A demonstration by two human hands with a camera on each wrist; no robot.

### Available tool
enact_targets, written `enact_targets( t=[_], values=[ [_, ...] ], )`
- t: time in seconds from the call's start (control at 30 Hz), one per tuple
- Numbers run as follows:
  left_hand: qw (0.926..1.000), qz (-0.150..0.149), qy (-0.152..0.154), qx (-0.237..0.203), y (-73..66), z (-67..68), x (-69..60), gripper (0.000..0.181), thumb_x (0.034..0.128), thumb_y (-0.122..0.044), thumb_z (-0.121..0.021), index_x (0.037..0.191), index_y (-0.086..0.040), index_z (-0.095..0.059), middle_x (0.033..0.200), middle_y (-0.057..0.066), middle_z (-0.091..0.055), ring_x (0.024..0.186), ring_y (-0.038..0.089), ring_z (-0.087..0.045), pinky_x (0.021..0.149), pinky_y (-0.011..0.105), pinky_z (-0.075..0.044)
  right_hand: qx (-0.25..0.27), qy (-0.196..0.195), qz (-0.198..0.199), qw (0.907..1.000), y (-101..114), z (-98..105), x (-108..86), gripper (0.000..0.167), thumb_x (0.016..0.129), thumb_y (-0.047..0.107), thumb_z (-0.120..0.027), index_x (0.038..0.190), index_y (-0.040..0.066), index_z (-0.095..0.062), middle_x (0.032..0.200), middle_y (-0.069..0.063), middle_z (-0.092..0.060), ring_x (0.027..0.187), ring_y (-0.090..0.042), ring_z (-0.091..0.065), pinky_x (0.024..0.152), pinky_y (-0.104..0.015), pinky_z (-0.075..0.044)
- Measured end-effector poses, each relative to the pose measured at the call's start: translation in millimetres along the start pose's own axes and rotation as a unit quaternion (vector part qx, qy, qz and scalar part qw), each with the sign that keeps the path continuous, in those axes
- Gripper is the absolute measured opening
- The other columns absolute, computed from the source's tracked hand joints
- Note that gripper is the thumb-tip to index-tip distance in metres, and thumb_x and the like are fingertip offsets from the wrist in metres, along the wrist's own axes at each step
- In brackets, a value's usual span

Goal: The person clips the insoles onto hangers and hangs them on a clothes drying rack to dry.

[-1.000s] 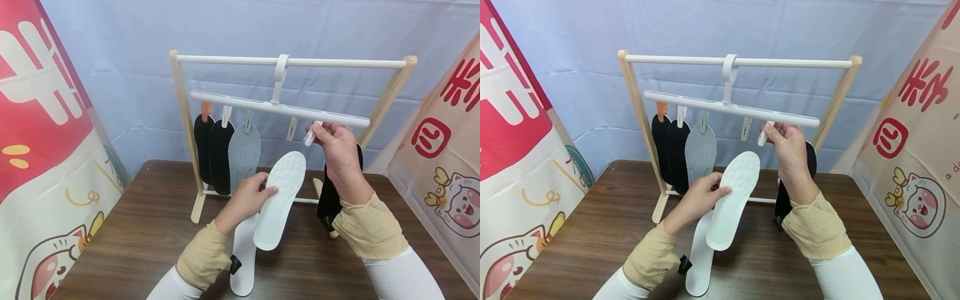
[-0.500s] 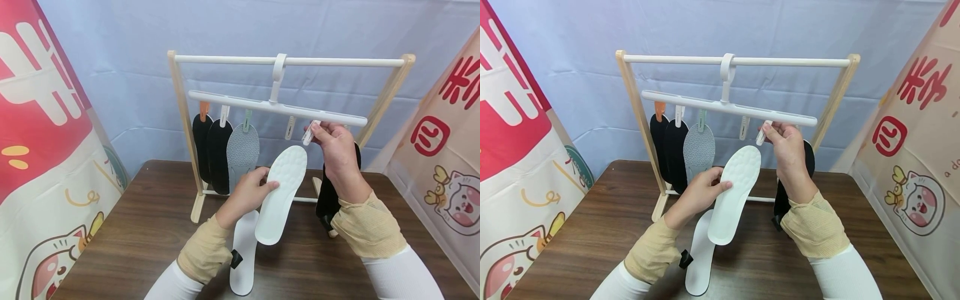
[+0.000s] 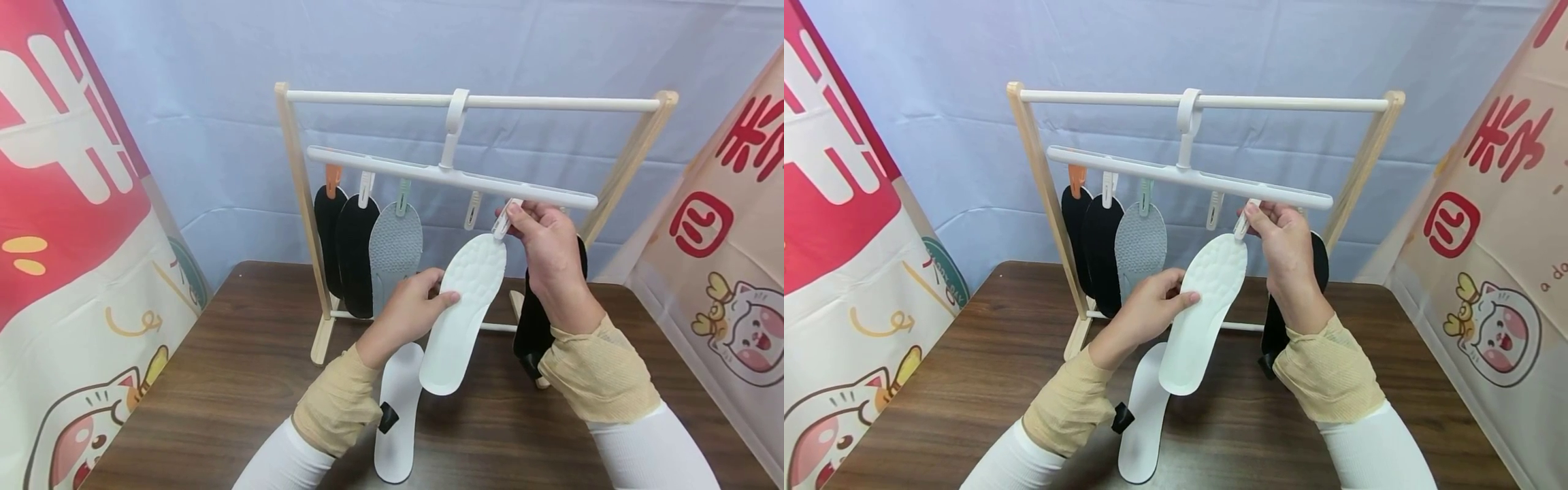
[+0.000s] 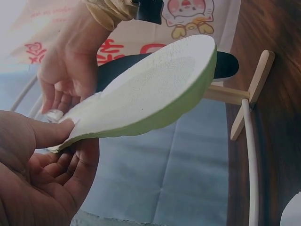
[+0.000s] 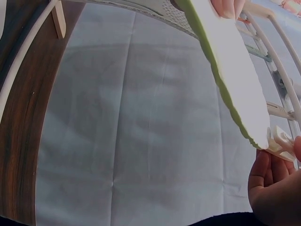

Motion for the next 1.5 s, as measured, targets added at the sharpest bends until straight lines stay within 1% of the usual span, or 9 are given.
enact_targets(
  t=[0.27,0.43,0.57,0.77,0.97,1.03,1.17,1.37,1.5],
  values=[
    [1.0000,-0.003,-0.001,-0.004,-4.6,0.3,2.6,0.032,0.0981,-0.021,-0.069,0.126,-0.006,-0.065,0.097,0.007,-0.073,0.083,0.014,-0.067,0.068,0.026,-0.052,-0.008,0.003,-0.006,0.9999,0,0,-0.6,0.005,0.100,0.006,-0.062,0.099,0.009,-0.067,0.090,0.001,-0.071,0.088,-0.009,-0.070,0.085,-0.022,-0.050],
    [1.0000,-0.009,-0.002,-0.003,-6.6,0.3,3.5,0.032,0.0981,-0.021,-0.069,0.126,-0.006,-0.065,0.097,0.007,-0.073,0.083,0.014,-0.066,0.068,0.025,-0.052,-0.007,0.004,-0.009,0.9999,0,1,-0.9,0.003,0.099,0.008,-0.064,0.100,0.007,-0.067,0.091,0.001,-0.070,0.088,-0.008,-0.070,0.085,-0.023,-0.050],
    [0.9999,-0.014,-0.004,0.000,-8.8,0.2,4.8,0.032,0.0979,-0.021,-0.069,0.126,-0.005,-0.065,0.097,0.007,-0.073,0.083,0.014,-0.066,0.067,0.024,-0.051,-0.012,0.006,-0.012,0.9998,0,1,-1.6,0.008,0.099,0.009,-0.064,0.105,0.004,-0.065,0.093,0.001,-0.070,0.091,-0.010,-0.070,0.086,-0.023,-0.049],
    [0.9998,-0.017,-0.007,0.000,-11.0,0.2,7.8,0.033,0.0974,-0.020,-0.069,0.126,-0.005,-0.065,0.096,0.007,-0.072,0.082,0.014,-0.066,0.067,0.024,-0.051,-0.017,0.005,-0.018,0.9997,0,2,-1.9,0.006,0.099,0.010,-0.064,0.104,0.006,-0.065,0.094,0.002,-0.070,0.093,-0.010,-0.070,0.088,-0.023,-0.047],
    [0.9998,-0.015,-0.008,0.005,-13.6,0.2,9.1,0.033,0.0978,-0.021,-0.069,0.126,-0.005,-0.065,0.098,0.008,-0.073,0.084,0.015,-0.067,0.067,0.024,-0.051,-0.015,0.002,-0.018,0.9997,0,1,-1.9,0.014,0.100,0.008,-0.063,0.110,-0.002,-0.062,0.090,0.004,-0.072,0.090,-0.008,-0.069,0.086,-0.022,-0.046],
    [0.9999,-0.014,-0.007,0.005,-13.8,0.2,9.4,0.033,0.0978,-0.021,-0.069,0.126,-0.005,-0.065,0.098,0.008,-0.073,0.084,0.015,-0.067,0.067,0.023,-0.051,-0.012,0.001,-0.016,0.9998,0,1,-2.0,0.013,0.100,0.007,-0.063,0.109,-0.002,-0.062,0.088,0.004,-0.072,0.090,-0.009,-0.069,0.085,-0.022,-0.046],
    [0.9999,-0.013,-0.005,0.003,-13.7,-0.2,10.1,0.034,0.0980,-0.020,-0.069,0.127,-0.004,-0.064,0.100,0.009,-0.073,0.085,0.016,-0.068,0.067,0.024,-0.052,-0.020,-0.001,-0.018,0.9996,-1,1,-2.3,0.008,0.100,0.008,-0.063,0.106,0.003,-0.064,0.088,0.004,-0.072,0.090,-0.009,-0.068,0.085,-0.021,-0.046],
    [0.9998,-0.017,-0.004,0.000,-14.2,-0.3,11.0,0.034,0.0979,-0.020,-0.069,0.127,-0.004,-0.064,0.099,0.009,-0.073,0.084,0.016,-0.068,0.067,0.025,-0.053,-0.028,0.000,-0.023,0.9994,-1,2,-2.0,0.019,0.101,0.010,-0.062,0.115,-0.002,-0.059,0.090,0.005,-0.072,0.091,-0.008,-0.067,0.085,-0.021,-0.045],
    [0.9998,-0.020,-0.004,-0.003,-14.7,-0.4,11.3,0.033,0.0978,-0.020,-0.069,0.126,-0.003,-0.064,0.099,0.009,-0.073,0.083,0.015,-0.067,0.066,0.024,-0.052,-0.028,0.003,-0.021,0.9994,-1,2,-2.4,0.013,0.101,0.010,-0.062,0.110,0.001,-0.061,0.089,0.005,-0.072,0.090,-0.008,-0.067,0.084,-0.021,-0.046]
  ],
)
Point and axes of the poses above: each hand's wrist, its own x-axis towards the middle knuckle, its own z-axis out of the back of the hand, y = z × x, the point moved 4 cm from there along x, towards the middle knuckle
